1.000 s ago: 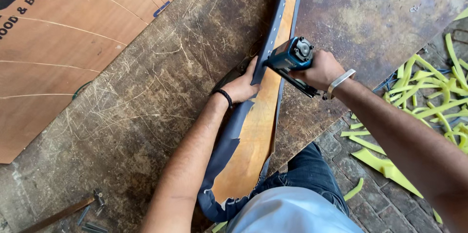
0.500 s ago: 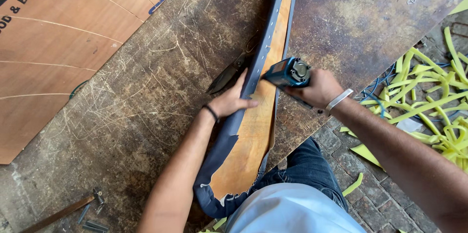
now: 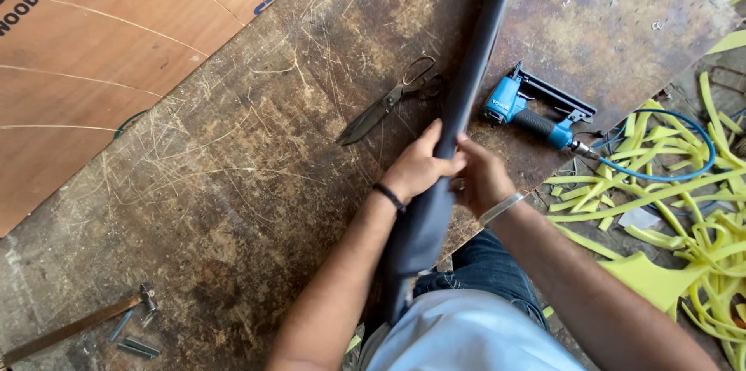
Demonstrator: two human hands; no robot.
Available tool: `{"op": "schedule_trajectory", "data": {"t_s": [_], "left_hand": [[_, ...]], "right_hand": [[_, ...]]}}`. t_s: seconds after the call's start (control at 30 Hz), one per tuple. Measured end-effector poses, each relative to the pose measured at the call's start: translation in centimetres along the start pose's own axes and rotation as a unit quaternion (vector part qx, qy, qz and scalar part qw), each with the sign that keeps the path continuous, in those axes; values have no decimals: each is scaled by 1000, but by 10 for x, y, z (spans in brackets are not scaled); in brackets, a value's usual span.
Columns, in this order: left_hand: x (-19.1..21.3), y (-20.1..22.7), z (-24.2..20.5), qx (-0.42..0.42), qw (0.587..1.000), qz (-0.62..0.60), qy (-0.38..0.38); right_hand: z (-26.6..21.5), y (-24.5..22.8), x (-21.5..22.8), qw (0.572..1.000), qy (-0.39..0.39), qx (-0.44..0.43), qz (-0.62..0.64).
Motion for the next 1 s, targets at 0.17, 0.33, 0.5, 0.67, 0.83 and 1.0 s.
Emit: {"op": "schedule_trajectory", "data": {"t_s": [0.17,0.33,0.5,0.67,0.83,1.0], "left_hand": [[-17,6,-8,-115,992,48,-3],[-19,-35,-7,-87,995,46,20],[-21,-26,3,-165,986,28,-14],[-20,-38,0,-128,986,106,12],[-4,-34,24,-85,975,203,-9],[17,-8,32,-47,963,266,-26]], "right_hand": [[-11,-21,18,992,54,-17,116],[4,-17,53,978,187,39,82],[10,-38,77,923,292,225,-105],[17,-22,71,926,259,267,-65],[28,-23,58,923,304,228,-63],[40,-23,25,912,283,292,-59]]}}
Point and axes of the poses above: each hand's wrist, its own z-axis towards the middle knuckle, its own x-axis out of the back of the hand, y = z × x, the point moved 10 cm from there along z, towards the middle knuckle, and after that the axes turned 12 degrees about -y, right-handed, at the moved point
